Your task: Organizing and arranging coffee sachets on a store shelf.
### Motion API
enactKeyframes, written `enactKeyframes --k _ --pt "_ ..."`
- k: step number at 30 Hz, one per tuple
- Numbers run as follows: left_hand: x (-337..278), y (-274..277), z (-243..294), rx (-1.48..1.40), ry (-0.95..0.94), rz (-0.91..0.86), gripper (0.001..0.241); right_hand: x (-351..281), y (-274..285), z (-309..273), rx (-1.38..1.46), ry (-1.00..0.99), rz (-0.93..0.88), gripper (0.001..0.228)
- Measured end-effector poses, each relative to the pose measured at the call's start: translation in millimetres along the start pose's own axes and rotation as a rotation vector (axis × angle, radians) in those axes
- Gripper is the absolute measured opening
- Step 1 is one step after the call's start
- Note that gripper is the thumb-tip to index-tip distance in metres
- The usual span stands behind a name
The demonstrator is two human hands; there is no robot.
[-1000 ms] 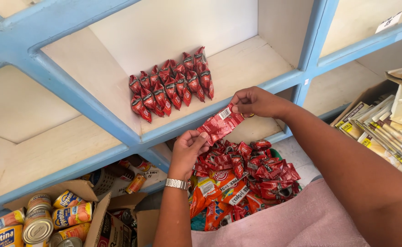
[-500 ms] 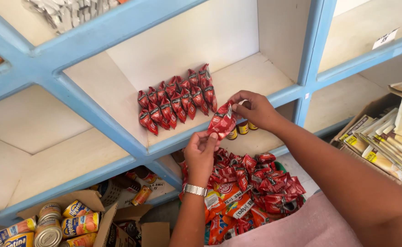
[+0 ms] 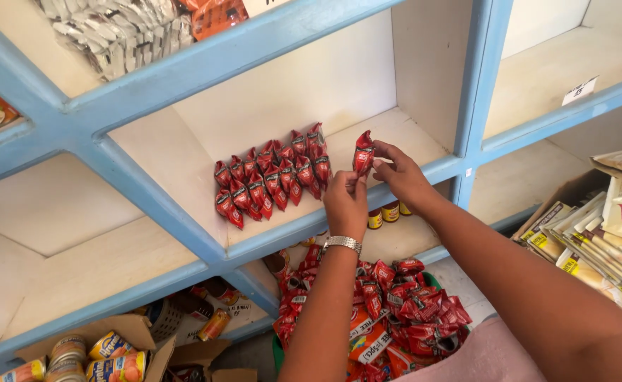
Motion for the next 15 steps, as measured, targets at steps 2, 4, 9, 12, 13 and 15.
enactKeyframes --k 2,4,9,12,13,15 --pt "6 -10 -1 0.058 -0.008 -0.008 0.009 19 5 14 0.061 -0.064 -0.002 0.053" --pt "12 -17 -3 0.126 -0.014 -0.018 0.01 37 7 28 0.131 -0.131 -0.006 0.055" --pt "17 -20 -20 0.289 0.004 0.013 0.029 57 -5 52 0.13 -0.321 -0.067 0.059" --pt "19 -21 -26 0.379 -0.036 0.046 0.036 68 -12 62 0.078 -0.346 -0.08 0.059" --pt "19 -21 -27 0.38 -0.028 0.049 0.036 69 -14 62 0.076 -0.351 -0.085 0.059" --pt "22 -21 -29 0.462 0.011 0.04 0.04 72 -15 63 0.016 -0.365 -0.07 0.059"
Point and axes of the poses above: each hand's wrist, its own x-axis towards the middle knuckle, its own y-axis out of the back of the hand, z = x × y, the point moved 9 cm from there along x, towards the middle knuckle, and after that the axes turned 2 degrees about -x, right-handed, at the moved point
